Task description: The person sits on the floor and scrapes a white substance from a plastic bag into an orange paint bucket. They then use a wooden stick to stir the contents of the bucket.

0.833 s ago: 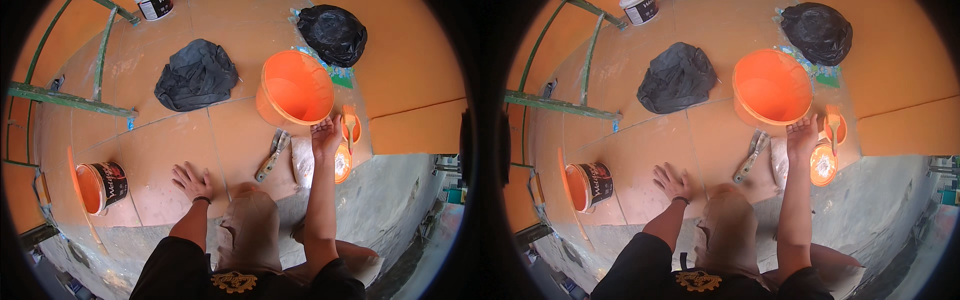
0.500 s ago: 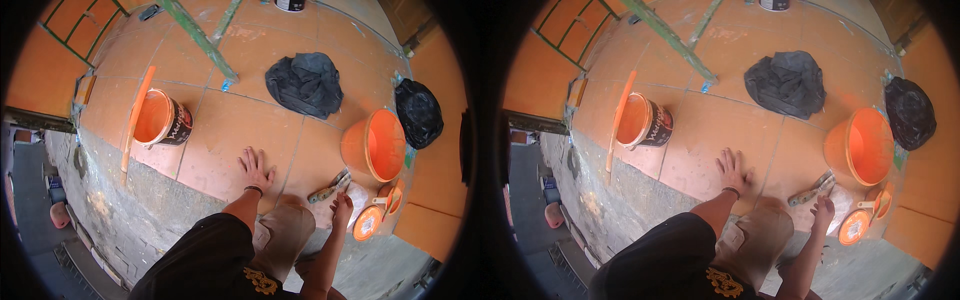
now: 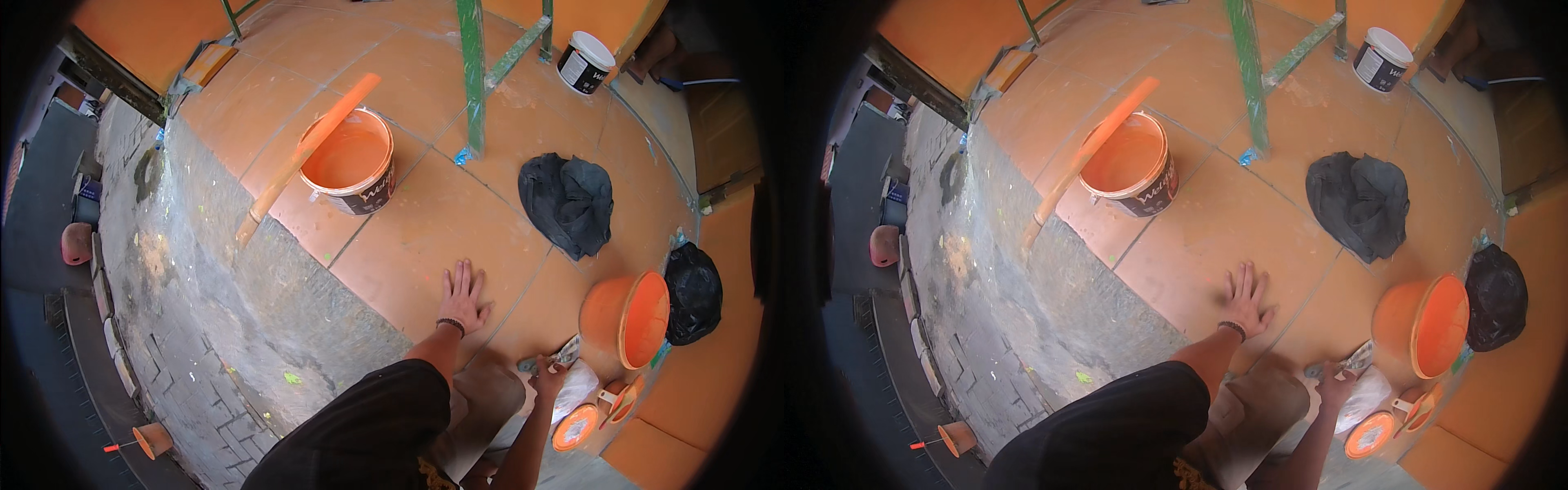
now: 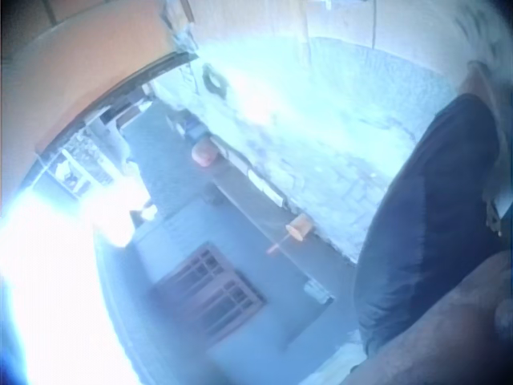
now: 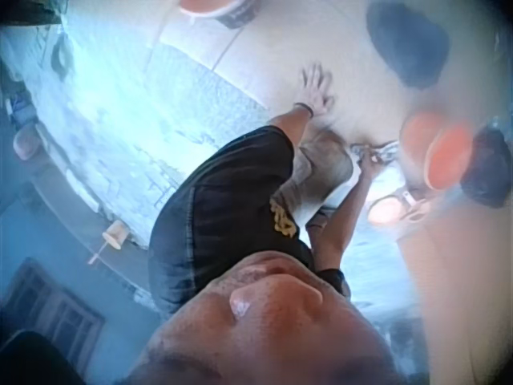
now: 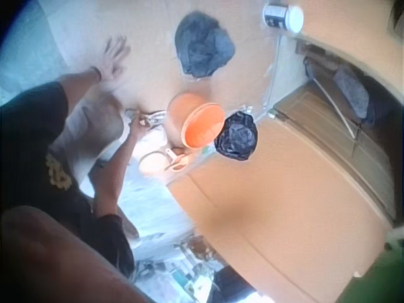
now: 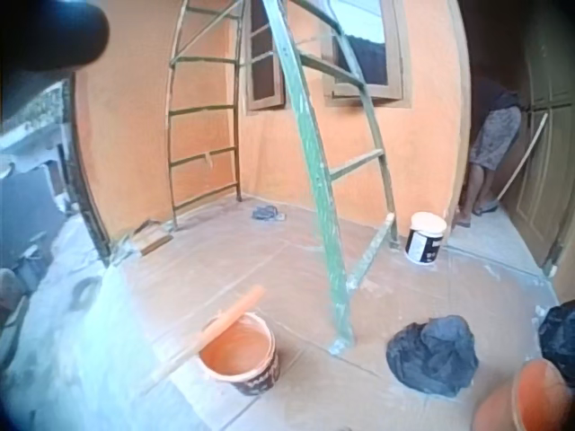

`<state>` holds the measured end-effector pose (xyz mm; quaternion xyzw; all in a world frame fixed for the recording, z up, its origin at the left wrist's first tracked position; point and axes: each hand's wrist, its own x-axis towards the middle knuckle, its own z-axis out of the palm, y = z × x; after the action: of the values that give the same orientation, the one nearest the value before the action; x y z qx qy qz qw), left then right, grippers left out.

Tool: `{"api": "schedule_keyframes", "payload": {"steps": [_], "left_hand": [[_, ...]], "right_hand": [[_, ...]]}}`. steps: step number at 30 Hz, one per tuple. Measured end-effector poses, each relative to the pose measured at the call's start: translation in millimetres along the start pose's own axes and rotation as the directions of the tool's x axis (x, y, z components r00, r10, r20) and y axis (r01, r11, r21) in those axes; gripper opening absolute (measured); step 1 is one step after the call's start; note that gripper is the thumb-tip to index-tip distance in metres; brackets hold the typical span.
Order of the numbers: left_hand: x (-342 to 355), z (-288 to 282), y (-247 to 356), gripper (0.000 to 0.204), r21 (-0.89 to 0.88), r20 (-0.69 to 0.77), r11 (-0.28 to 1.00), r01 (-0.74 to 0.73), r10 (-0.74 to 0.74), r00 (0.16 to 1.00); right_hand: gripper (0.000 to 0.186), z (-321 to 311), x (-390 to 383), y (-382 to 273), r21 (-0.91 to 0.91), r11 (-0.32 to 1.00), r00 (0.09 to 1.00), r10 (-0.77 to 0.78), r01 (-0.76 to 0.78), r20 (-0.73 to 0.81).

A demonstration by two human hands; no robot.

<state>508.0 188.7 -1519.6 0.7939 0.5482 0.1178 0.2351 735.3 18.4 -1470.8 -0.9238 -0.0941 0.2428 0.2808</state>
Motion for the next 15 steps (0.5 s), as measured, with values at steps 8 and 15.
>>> {"api": "schedule_keyframes", "payload": {"steps": [8,15], "left_hand": [[-67,-15,-44,0.05,-0.618,-0.217,0.785,-0.043,-0.118,0.969],[-158,-146,-177,0.019,-0.86,-0.42,0.509,0.03,-0.74,0.526]], "right_hand": [[0.041,-97,-120,-22,-0.157,0.872,0.874,-0.42,0.463,0.245],[0.038,-246,-196,-41,-0.336,0.735,0.807,-0.511,0.589,0.296]]}}
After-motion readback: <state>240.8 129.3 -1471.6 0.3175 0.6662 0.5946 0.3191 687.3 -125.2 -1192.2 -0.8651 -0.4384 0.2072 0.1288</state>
